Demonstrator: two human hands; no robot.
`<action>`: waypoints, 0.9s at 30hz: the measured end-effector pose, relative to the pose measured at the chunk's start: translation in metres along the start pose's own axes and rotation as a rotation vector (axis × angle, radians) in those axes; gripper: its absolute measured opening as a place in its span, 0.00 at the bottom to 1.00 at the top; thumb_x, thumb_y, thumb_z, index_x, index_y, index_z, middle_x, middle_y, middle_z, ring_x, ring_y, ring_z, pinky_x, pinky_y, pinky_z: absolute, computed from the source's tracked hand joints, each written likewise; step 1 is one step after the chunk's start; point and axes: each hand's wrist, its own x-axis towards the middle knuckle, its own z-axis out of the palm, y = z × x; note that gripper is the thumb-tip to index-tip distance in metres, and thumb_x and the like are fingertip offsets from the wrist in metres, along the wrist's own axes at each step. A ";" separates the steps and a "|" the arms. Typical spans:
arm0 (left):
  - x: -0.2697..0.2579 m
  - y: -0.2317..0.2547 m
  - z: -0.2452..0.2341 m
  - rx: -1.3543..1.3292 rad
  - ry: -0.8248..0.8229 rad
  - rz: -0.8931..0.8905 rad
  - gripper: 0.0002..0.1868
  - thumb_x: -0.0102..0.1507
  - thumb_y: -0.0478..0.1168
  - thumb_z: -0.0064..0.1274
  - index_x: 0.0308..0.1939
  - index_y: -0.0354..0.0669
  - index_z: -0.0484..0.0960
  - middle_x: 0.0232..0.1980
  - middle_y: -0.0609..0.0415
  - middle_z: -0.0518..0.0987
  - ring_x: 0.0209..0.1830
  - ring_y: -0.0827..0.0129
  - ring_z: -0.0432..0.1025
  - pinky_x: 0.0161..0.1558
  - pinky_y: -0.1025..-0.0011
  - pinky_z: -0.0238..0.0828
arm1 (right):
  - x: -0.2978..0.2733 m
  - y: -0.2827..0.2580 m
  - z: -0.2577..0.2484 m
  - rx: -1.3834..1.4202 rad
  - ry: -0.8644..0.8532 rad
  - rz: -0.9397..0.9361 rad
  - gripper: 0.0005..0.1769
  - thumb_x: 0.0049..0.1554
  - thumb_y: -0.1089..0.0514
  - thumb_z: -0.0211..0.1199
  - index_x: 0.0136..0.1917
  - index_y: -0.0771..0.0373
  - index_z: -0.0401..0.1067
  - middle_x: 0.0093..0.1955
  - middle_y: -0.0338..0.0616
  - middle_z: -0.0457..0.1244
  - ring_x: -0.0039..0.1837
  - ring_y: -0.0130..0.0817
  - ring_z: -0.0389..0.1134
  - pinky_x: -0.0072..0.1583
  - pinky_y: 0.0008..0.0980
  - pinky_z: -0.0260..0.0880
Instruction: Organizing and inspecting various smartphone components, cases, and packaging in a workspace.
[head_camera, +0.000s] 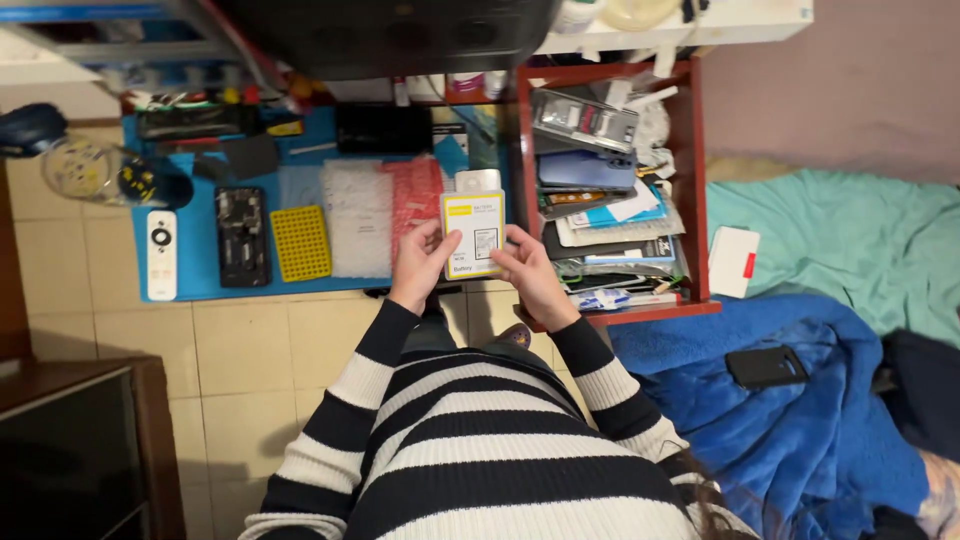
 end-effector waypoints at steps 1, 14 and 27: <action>-0.005 -0.010 -0.009 -0.002 0.013 0.004 0.16 0.67 0.36 0.56 0.56 0.29 0.79 0.50 0.51 0.85 0.48 0.74 0.79 0.51 0.73 0.76 | 0.002 0.011 -0.002 -0.003 -0.012 0.006 0.19 0.64 0.65 0.57 0.68 0.66 0.64 0.57 0.45 0.70 0.57 0.31 0.73 0.56 0.30 0.74; -0.034 -0.032 -0.081 -0.072 0.153 -0.092 0.14 0.67 0.35 0.56 0.54 0.29 0.81 0.48 0.49 0.85 0.45 0.74 0.79 0.47 0.74 0.76 | 0.031 0.062 0.039 -0.241 -0.138 0.166 0.19 0.65 0.59 0.57 0.66 0.68 0.66 0.55 0.47 0.71 0.53 0.31 0.74 0.53 0.32 0.78; -0.035 0.005 -0.124 -0.155 0.292 -0.035 0.15 0.66 0.38 0.57 0.53 0.31 0.81 0.47 0.50 0.85 0.42 0.75 0.80 0.42 0.76 0.77 | 0.067 0.050 0.100 -0.290 -0.203 0.099 0.20 0.65 0.57 0.57 0.68 0.67 0.67 0.55 0.46 0.71 0.53 0.30 0.73 0.53 0.30 0.77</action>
